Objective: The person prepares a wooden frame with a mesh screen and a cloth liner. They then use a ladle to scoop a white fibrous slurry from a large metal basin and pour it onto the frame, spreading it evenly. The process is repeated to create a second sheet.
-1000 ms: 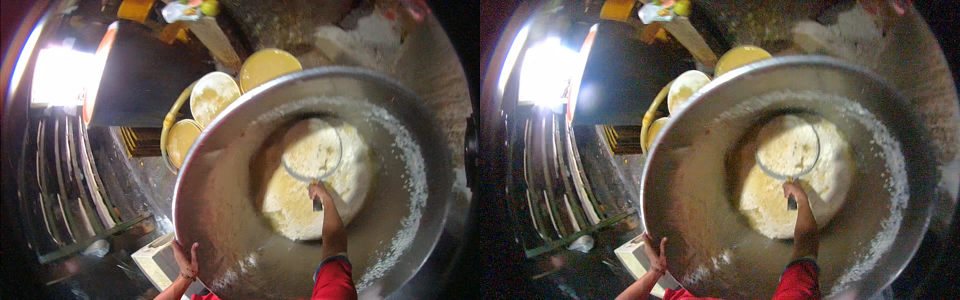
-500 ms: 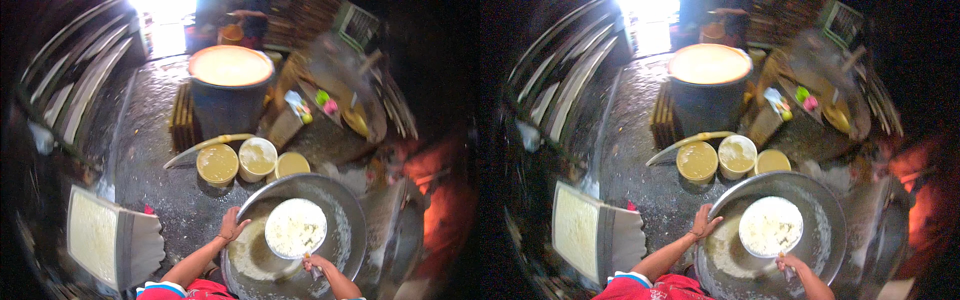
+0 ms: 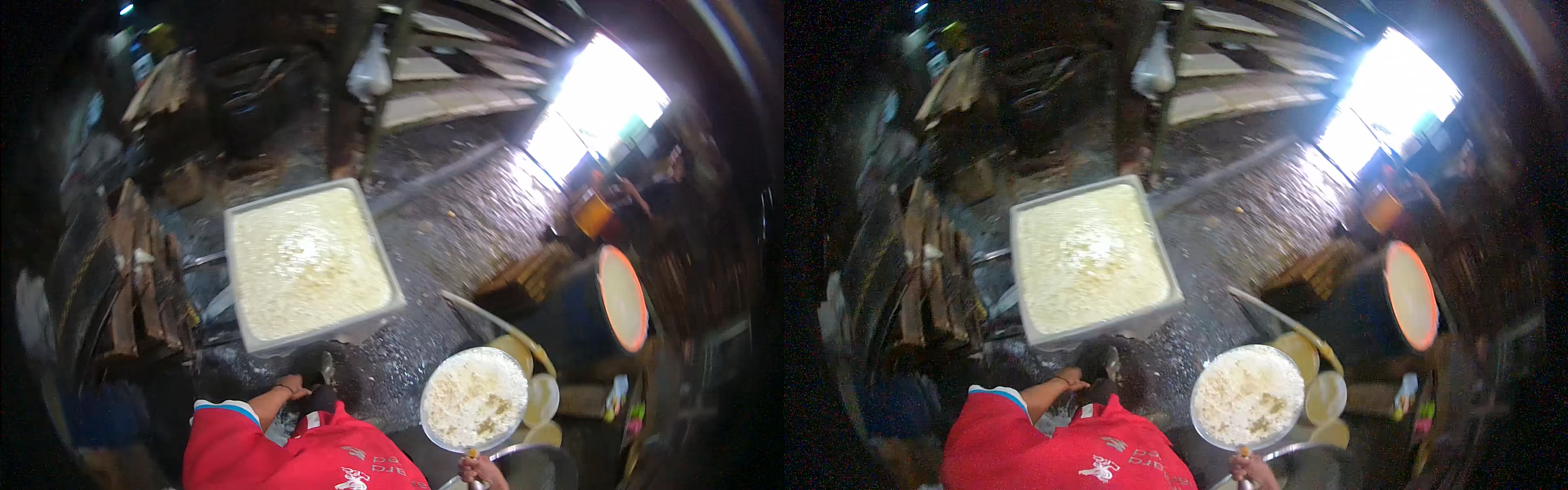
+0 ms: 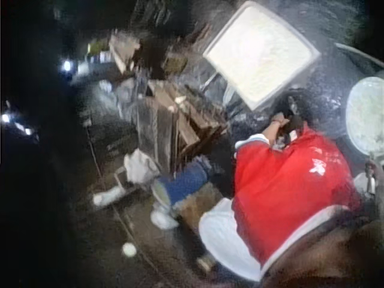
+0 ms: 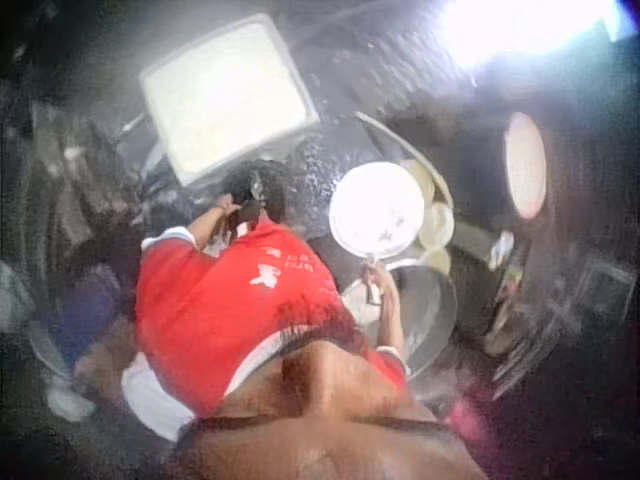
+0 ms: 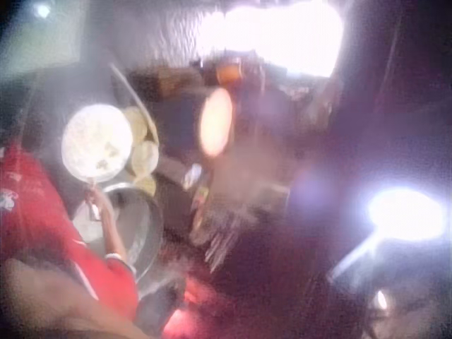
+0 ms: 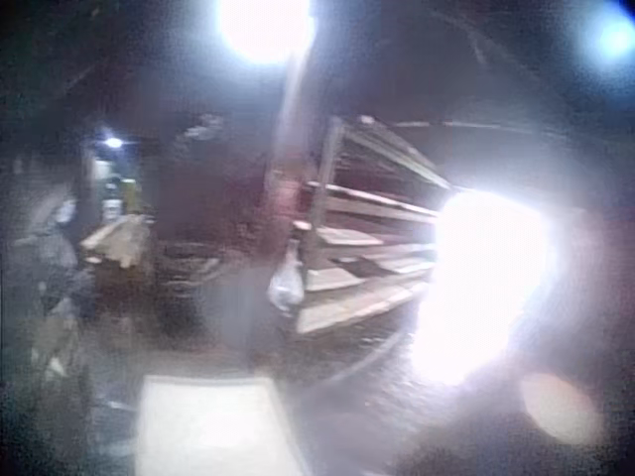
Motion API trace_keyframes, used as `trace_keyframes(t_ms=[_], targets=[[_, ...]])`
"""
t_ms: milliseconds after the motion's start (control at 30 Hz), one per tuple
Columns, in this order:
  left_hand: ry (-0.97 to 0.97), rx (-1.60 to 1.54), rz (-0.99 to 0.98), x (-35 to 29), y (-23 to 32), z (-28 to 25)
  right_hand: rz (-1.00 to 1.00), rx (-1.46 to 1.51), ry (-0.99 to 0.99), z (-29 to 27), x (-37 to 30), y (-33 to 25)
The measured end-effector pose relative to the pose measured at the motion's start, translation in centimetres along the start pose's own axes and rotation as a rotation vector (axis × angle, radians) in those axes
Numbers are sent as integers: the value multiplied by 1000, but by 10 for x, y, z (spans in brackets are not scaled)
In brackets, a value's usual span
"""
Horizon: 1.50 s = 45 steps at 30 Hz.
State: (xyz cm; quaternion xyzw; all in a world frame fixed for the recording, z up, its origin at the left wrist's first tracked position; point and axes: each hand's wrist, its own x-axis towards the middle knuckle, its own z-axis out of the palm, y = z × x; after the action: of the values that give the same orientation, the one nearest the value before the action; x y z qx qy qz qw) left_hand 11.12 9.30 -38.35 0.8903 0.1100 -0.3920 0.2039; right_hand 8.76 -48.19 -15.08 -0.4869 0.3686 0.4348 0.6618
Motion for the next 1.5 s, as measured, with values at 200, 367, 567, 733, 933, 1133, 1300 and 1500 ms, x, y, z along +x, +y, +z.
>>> trace_keyframes(t_ms=[200, 367, 567, 733, 933, 1133, 1300, 1500], targets=[[40, -370, -587, -32, -124, -28, -53, -282, -303, 207, 167, -88], [460, -608, -530, -10, -147, -13, 7, -187, -522, 339, 299, -106], [720, -1057, -447, -6, -103, -18, 206, -174, -438, 405, 385, -135], [584, -859, -352, 22, -137, 33, 215, 10, -405, 432, 390, -157], [447, -1233, -298, 19, -127, 46, -252, -223, 122, 443, 375, -181], [270, -635, -297, 12, -113, 35, -1185, -592, 963, 370, 291, -216], [56, -129, -1, 11, -9, -34, -1016, -217, 485, 147, 158, -143], [82, 149, 189, 20, 155, -9, -777, 517, 290, -48, 4, 44]])
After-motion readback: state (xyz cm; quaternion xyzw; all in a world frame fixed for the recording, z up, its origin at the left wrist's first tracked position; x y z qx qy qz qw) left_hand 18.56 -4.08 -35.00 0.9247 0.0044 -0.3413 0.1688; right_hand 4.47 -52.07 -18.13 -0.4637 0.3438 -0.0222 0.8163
